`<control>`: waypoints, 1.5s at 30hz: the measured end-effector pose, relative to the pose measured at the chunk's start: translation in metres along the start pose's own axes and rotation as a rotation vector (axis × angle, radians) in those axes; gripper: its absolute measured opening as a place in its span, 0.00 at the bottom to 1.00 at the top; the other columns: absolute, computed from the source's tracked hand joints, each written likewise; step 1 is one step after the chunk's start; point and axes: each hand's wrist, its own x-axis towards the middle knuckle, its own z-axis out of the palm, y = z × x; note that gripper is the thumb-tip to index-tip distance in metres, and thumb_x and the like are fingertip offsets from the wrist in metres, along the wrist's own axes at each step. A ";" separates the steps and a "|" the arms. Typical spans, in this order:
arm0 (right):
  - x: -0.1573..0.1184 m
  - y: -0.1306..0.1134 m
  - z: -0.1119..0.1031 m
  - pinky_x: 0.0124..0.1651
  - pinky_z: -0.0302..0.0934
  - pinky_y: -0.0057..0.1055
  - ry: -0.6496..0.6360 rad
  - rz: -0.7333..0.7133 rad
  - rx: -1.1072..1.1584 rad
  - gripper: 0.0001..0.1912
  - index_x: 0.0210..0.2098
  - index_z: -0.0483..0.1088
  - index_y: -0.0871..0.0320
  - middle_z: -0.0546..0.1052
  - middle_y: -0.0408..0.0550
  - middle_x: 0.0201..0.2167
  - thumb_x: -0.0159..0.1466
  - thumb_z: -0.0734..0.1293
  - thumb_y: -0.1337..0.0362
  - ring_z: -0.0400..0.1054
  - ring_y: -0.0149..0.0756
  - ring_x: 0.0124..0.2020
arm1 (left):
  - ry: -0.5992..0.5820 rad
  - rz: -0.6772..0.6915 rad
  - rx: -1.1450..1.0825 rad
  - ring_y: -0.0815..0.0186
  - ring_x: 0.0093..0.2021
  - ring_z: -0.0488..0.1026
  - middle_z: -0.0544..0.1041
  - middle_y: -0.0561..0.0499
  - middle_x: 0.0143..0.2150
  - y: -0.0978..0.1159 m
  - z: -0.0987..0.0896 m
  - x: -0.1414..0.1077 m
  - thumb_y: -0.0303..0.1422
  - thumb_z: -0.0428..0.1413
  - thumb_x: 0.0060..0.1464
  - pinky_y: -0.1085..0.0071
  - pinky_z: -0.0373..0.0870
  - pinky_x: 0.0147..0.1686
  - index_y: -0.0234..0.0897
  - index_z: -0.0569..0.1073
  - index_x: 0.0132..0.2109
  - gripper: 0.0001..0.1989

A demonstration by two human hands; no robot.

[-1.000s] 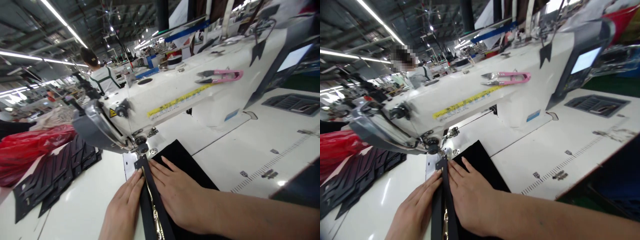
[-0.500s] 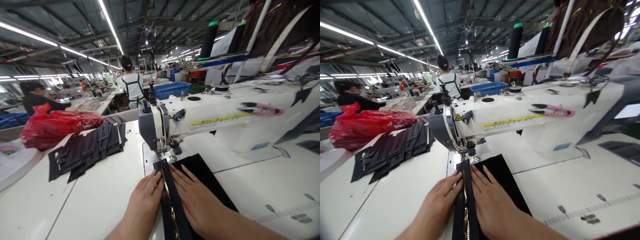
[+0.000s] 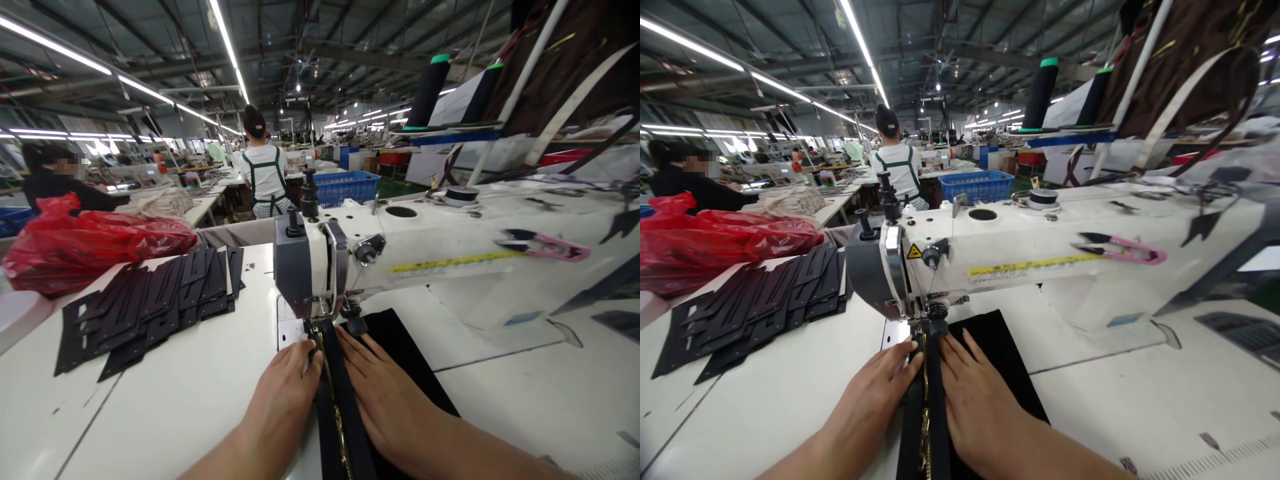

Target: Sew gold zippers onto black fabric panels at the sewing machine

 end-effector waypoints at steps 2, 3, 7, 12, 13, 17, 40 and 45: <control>0.002 0.003 0.000 0.60 0.46 0.51 -0.011 -0.002 0.009 0.30 0.61 0.51 0.63 0.55 0.58 0.61 0.60 0.56 0.72 0.46 0.45 0.62 | 0.008 0.010 0.000 0.59 0.46 0.71 0.72 0.40 0.45 -0.002 0.001 0.002 0.19 0.43 0.55 0.63 0.74 0.43 0.30 0.68 0.46 0.15; 0.003 0.004 0.000 0.60 0.46 0.51 -0.014 -0.006 0.012 0.30 0.61 0.52 0.63 0.55 0.58 0.61 0.59 0.56 0.72 0.46 0.46 0.62 | 0.023 0.023 0.005 0.59 0.46 0.71 0.72 0.40 0.45 -0.003 0.001 0.002 0.19 0.43 0.56 0.63 0.74 0.43 0.30 0.68 0.46 0.15; 0.002 0.007 0.003 0.61 0.45 0.52 -0.019 -0.026 0.028 0.30 0.61 0.53 0.63 0.56 0.58 0.61 0.59 0.57 0.72 0.44 0.48 0.63 | 0.079 0.072 0.034 0.58 0.49 0.69 0.72 0.39 0.46 -0.007 0.005 -0.001 0.23 0.42 0.58 0.62 0.73 0.45 0.31 0.66 0.49 0.15; 0.002 0.009 0.005 0.60 0.46 0.51 -0.014 -0.037 0.055 0.31 0.61 0.53 0.62 0.55 0.58 0.61 0.58 0.57 0.71 0.45 0.49 0.62 | 0.082 0.102 0.036 0.55 0.50 0.68 0.71 0.37 0.46 -0.011 0.014 -0.006 0.25 0.41 0.59 0.59 0.73 0.45 0.28 0.66 0.50 0.15; 0.002 0.009 0.005 0.60 0.46 0.51 -0.023 -0.037 0.051 0.31 0.61 0.53 0.63 0.56 0.58 0.60 0.57 0.58 0.71 0.46 0.49 0.62 | 0.090 0.105 0.038 0.55 0.50 0.68 0.71 0.36 0.46 -0.011 0.016 -0.006 0.25 0.41 0.59 0.59 0.73 0.45 0.27 0.66 0.50 0.15; 0.002 0.009 0.004 0.60 0.46 0.51 -0.052 -0.037 0.033 0.32 0.61 0.52 0.64 0.55 0.59 0.61 0.57 0.57 0.71 0.46 0.48 0.62 | 0.101 0.135 0.074 0.55 0.49 0.69 0.72 0.36 0.45 -0.012 0.014 -0.005 0.24 0.40 0.59 0.61 0.74 0.43 0.26 0.67 0.49 0.16; 0.000 0.005 -0.001 0.62 0.43 0.49 0.012 -0.035 0.037 0.30 0.61 0.52 0.65 0.53 0.57 0.62 0.59 0.55 0.73 0.40 0.44 0.64 | 0.005 0.075 0.088 0.55 0.47 0.71 0.72 0.36 0.46 -0.001 0.004 0.000 0.20 0.44 0.54 0.61 0.73 0.44 0.26 0.68 0.47 0.14; -0.001 0.005 0.002 0.62 0.43 0.49 0.019 -0.026 0.038 0.29 0.61 0.52 0.66 0.55 0.59 0.61 0.59 0.55 0.73 0.44 0.44 0.63 | -0.011 0.062 0.008 0.55 0.47 0.70 0.72 0.36 0.44 0.000 0.003 0.003 0.20 0.46 0.54 0.59 0.73 0.44 0.26 0.68 0.46 0.13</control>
